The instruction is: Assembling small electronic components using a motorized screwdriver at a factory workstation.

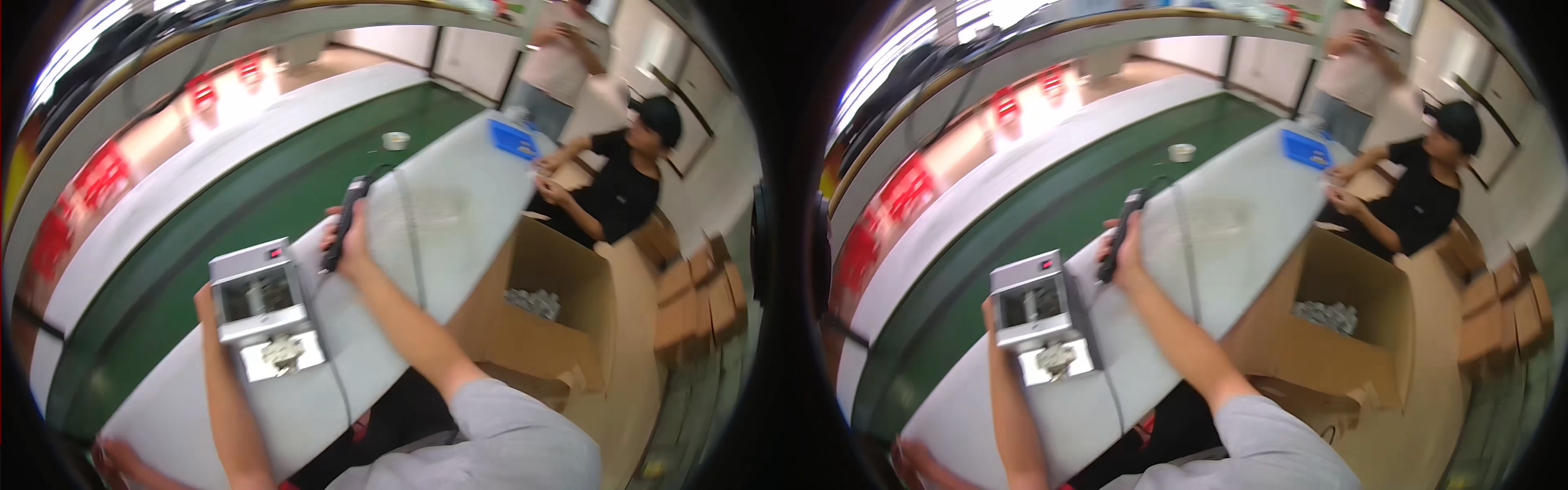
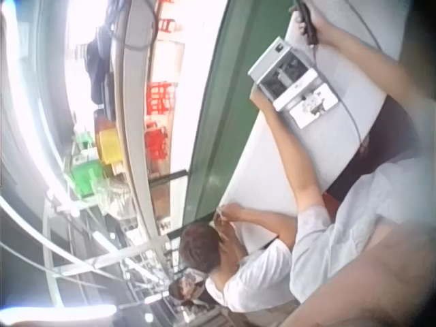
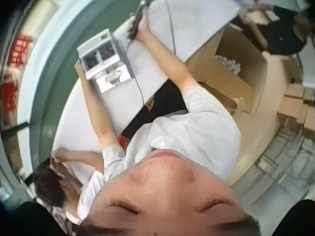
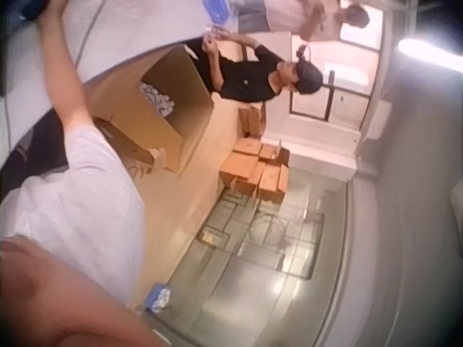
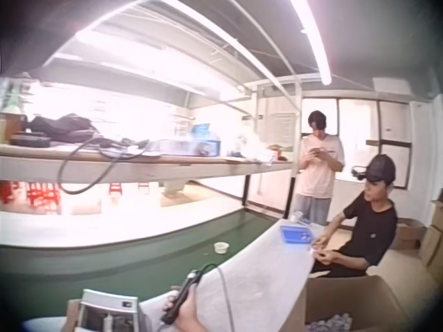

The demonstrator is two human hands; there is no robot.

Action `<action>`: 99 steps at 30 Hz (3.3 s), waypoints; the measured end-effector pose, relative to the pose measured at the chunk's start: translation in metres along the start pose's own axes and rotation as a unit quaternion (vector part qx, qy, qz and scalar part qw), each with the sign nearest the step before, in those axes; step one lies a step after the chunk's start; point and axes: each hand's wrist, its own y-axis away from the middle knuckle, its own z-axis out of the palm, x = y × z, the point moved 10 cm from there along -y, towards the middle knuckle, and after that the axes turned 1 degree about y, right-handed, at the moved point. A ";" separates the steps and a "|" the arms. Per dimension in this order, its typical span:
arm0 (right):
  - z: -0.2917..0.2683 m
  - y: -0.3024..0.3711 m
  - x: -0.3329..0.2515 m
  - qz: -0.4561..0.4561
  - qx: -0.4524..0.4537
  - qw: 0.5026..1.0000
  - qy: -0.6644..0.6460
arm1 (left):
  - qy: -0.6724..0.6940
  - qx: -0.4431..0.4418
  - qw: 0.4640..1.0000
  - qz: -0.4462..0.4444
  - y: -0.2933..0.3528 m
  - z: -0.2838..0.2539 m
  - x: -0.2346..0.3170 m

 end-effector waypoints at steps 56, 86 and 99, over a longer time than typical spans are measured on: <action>-0.005 0.014 -0.020 -0.015 0.021 0.999 0.019 | -0.171 -0.048 0.981 0.074 0.035 0.042 0.120; -0.013 0.007 -0.026 -0.012 0.000 1.000 0.025 | -0.136 -0.028 0.986 0.093 0.048 0.039 0.149; -0.017 0.009 -0.037 -0.028 0.016 0.999 0.025 | -0.141 -0.036 0.987 0.070 0.047 0.047 0.145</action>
